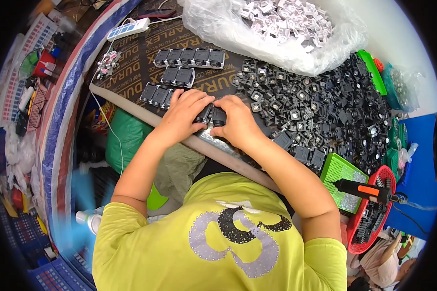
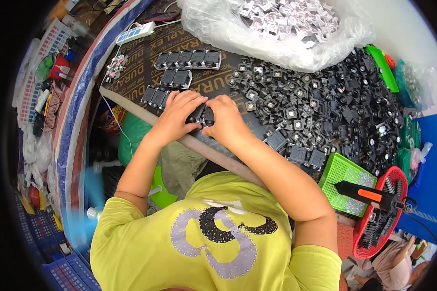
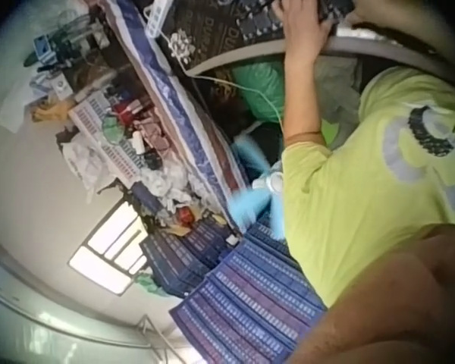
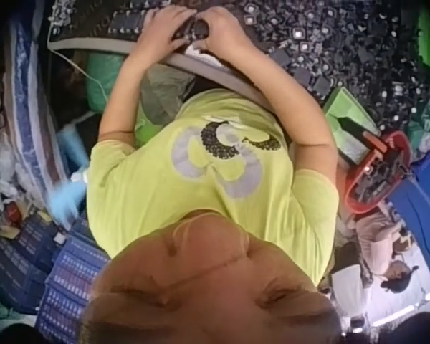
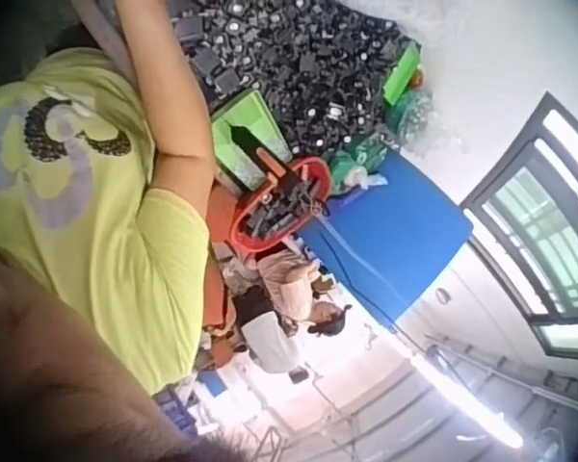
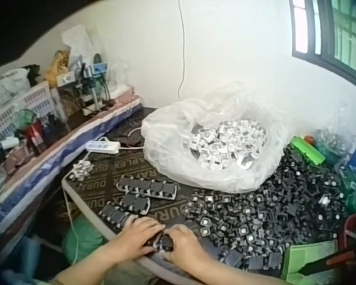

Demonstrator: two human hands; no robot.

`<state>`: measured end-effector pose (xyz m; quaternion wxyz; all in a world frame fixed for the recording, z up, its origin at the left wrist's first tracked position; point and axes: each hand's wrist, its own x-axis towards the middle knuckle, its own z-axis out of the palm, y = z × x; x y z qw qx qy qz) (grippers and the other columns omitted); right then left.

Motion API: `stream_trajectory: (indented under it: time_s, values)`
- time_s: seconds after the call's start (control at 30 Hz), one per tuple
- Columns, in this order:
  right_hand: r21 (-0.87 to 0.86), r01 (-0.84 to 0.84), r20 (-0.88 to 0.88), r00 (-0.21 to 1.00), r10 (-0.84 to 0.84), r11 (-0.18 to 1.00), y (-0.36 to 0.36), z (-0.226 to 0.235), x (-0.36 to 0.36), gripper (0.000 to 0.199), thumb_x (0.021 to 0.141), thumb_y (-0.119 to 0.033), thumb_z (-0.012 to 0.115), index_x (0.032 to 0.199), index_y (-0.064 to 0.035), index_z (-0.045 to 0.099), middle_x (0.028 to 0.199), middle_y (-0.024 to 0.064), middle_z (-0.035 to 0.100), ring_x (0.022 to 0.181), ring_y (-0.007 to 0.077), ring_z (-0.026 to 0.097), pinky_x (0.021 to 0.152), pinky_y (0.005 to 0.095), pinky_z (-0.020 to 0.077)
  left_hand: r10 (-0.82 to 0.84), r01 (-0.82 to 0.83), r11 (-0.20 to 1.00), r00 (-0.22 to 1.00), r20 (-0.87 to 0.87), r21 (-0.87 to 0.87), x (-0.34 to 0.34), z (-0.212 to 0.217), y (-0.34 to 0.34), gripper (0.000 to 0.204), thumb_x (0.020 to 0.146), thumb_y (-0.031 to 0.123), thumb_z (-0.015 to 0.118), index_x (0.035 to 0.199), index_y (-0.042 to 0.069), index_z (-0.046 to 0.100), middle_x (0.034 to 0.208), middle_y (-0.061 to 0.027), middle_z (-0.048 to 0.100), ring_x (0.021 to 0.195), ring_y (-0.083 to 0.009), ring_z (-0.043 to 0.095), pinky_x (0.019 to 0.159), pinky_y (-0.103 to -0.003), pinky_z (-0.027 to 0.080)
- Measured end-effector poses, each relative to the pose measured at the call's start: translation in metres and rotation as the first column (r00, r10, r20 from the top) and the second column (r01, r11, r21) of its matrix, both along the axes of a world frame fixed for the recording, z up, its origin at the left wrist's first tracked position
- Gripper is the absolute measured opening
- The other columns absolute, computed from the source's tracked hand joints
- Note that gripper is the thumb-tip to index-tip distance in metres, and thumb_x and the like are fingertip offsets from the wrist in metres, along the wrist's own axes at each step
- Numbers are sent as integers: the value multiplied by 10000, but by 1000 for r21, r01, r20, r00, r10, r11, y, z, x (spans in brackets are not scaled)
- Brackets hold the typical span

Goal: The person assembles small electronic fan components by hand, inserting them into white plastic housings.

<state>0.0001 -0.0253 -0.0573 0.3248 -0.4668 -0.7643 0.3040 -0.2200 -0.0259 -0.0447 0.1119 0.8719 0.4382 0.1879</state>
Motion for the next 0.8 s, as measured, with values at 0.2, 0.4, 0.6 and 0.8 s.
stream_trajectory:
  time_s: [0.2,0.4,0.6,0.8]
  values:
    - [-43,74,-48,996,-76,996,-10,-5,-19,708,605,-47,954,1246,-34,654,1241,163,601,1191,398,612,1014,450,525,2,-2,1000,1000,13,-10,-11,-5,5,847,657,130,928,1433,134,588,1402,-86,594,1391,-301,505,1188,-527,289]
    - [-26,60,17,998,-60,998,-11,3,-27,839,627,-51,955,1374,-42,574,1311,184,568,1263,416,563,1072,464,485,-50,50,999,999,12,-9,-16,4,10,819,663,135,913,1418,129,598,1394,-79,599,1379,-294,515,1183,-518,294]
    - [-4,-10,283,959,11,1000,-30,74,50,542,737,-163,913,1198,18,691,1271,218,647,1205,415,623,1040,456,516,-45,39,998,993,-112,-53,-52,20,10,829,633,111,924,1401,148,613,1367,-60,612,1375,-292,516,1182,-520,289]
    - [-65,155,660,748,-74,986,-61,76,104,440,735,-124,905,1077,25,671,1066,228,675,1021,420,672,905,480,565,-2,8,999,991,131,-39,-72,26,40,597,756,263,892,1295,99,696,1355,-123,655,1332,-342,556,1155,-470,384]
